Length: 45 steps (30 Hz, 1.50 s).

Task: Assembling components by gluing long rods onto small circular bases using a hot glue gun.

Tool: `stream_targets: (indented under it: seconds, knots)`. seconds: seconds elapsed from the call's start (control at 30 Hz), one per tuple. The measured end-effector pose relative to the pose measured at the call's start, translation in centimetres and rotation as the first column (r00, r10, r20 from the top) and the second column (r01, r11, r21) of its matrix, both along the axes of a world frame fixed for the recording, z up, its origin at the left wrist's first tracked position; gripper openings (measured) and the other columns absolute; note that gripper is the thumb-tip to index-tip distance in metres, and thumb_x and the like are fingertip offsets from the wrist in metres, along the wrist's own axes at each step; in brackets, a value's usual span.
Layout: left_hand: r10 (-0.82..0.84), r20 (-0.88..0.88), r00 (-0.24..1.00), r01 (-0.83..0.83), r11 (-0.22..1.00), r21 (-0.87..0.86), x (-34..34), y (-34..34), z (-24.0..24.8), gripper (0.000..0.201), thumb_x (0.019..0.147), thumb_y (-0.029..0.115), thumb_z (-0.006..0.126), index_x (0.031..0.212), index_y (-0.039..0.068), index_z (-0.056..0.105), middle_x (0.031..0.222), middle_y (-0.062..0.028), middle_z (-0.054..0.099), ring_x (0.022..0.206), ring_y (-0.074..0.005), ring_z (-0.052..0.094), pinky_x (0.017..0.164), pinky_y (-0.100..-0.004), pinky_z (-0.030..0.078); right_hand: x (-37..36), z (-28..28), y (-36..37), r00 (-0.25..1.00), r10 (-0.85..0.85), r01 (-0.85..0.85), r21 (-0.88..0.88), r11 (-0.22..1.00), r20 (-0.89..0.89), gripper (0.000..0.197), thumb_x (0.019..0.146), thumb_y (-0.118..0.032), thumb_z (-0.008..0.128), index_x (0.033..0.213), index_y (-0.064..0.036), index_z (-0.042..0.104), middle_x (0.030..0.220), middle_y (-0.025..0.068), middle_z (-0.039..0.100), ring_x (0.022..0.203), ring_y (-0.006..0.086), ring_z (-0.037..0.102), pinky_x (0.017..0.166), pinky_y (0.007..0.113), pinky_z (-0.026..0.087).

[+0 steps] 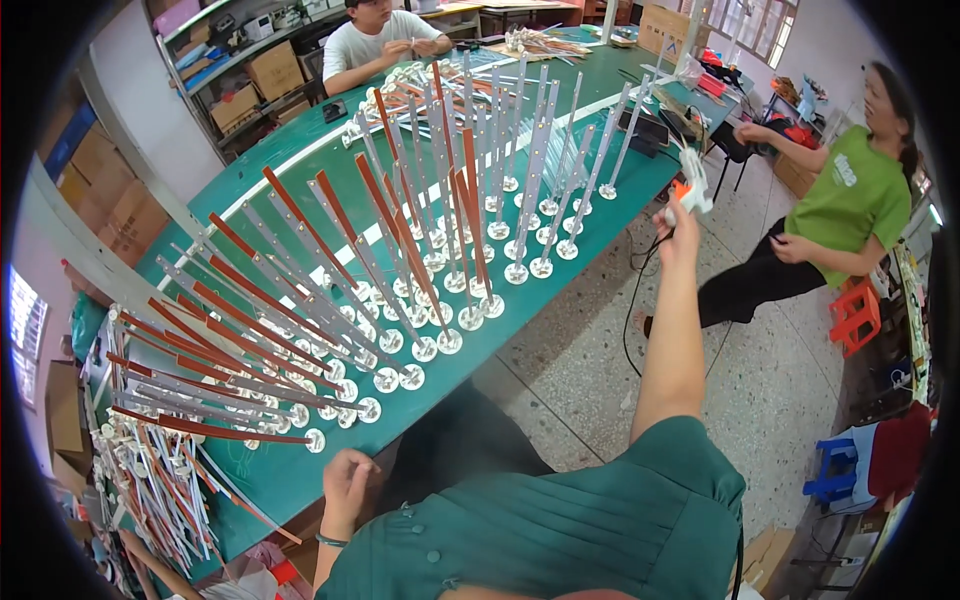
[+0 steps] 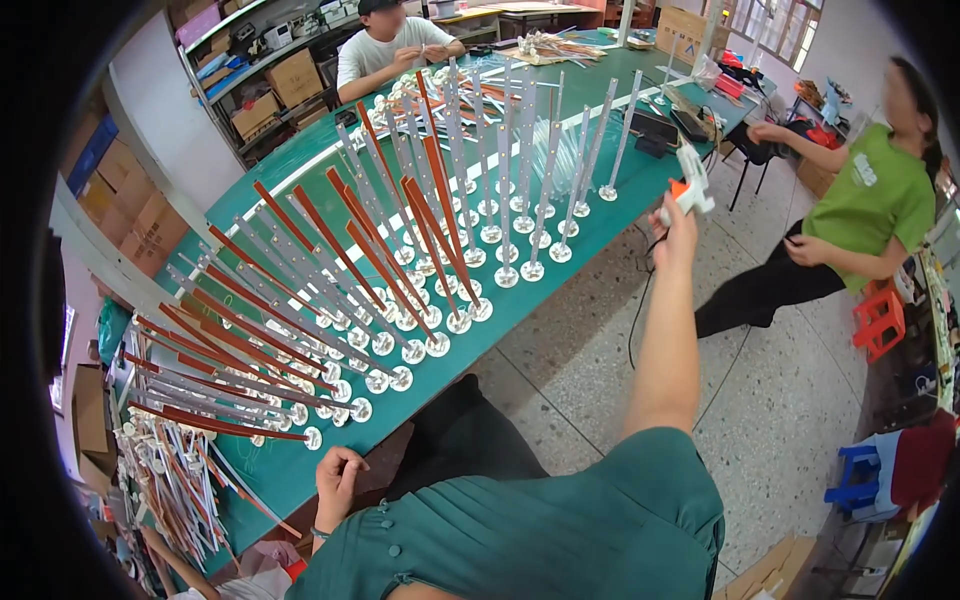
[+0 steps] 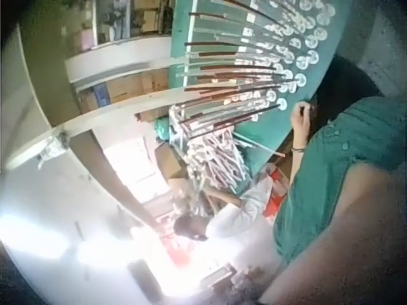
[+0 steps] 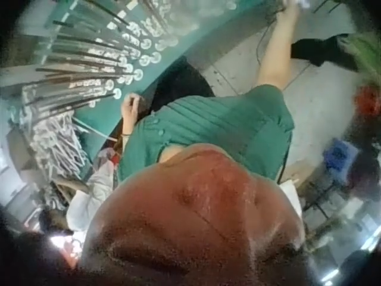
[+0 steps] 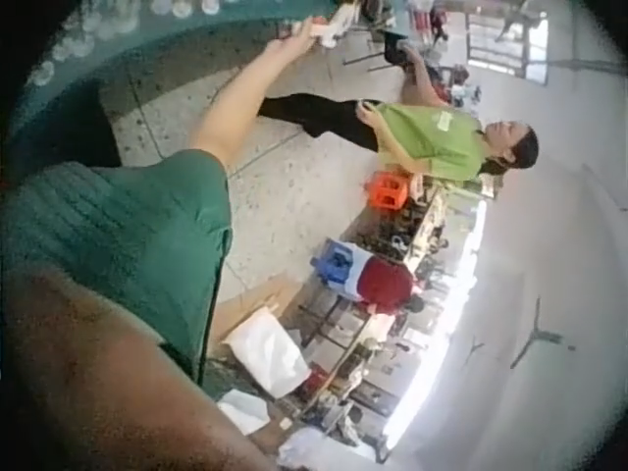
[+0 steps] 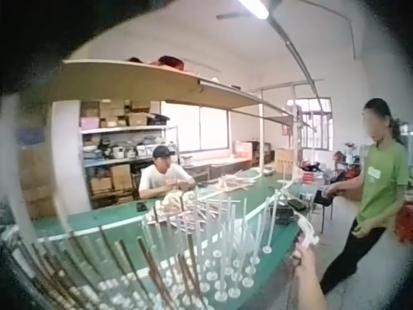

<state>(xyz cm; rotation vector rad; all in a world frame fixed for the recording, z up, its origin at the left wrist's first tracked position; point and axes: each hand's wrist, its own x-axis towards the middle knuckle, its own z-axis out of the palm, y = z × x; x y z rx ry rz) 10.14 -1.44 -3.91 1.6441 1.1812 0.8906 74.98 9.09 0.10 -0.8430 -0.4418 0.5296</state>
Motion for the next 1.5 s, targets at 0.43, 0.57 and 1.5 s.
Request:
stream_targets:
  seconds: [0.43,0.57,1.5]
  knots:
    - [-0.028,-0.048,0.998,0.031,0.998,0.058,0.1,-0.3,0.5,0.007,0.076,0.002,0.072,0.074,0.002,0.065,0.079,-0.0073,0.068,0.075,-0.0186,0.063,0.068,-0.0288,0.049,-15.4,-3.5,-6.4,0.937,0.349,-0.348,0.154,0.925,0.019,0.023,0.089,-0.017,0.062,0.106,-0.0117,0.048,0.079,0.0045,0.051,0.070,0.0178,0.053,0.063,0.033,0.045]
    - [-0.054,0.000,0.999,0.053,0.996,0.073,-0.2,-0.3,0.1,0.007,0.075,0.000,0.072,0.077,0.001,0.065,0.080,-0.0081,0.068,0.075,-0.0188,0.063,0.069,-0.0284,0.049,-18.2,-3.0,-6.4,0.930,0.367,-0.360,0.167,0.918,-0.013,0.022,0.090,-0.017,0.060,0.107,-0.0118,0.048,0.078,0.0050,0.051,0.068,0.0182,0.053,0.063,0.032,0.044]
    - [-0.037,0.012,0.999,0.036,0.994,0.104,-0.4,-0.4,-0.5,0.013,0.089,0.010,0.061,0.081,-0.001,0.062,0.078,-0.0107,0.064,0.075,-0.0194,0.062,0.071,-0.0291,0.048,-20.7,-2.9,-7.4,0.874,0.481,-0.485,0.188,0.854,0.068,0.020,0.086,-0.014,0.066,0.096,-0.0108,0.049,0.076,0.0065,0.054,0.069,0.0185,0.054,0.063,0.032,0.047]
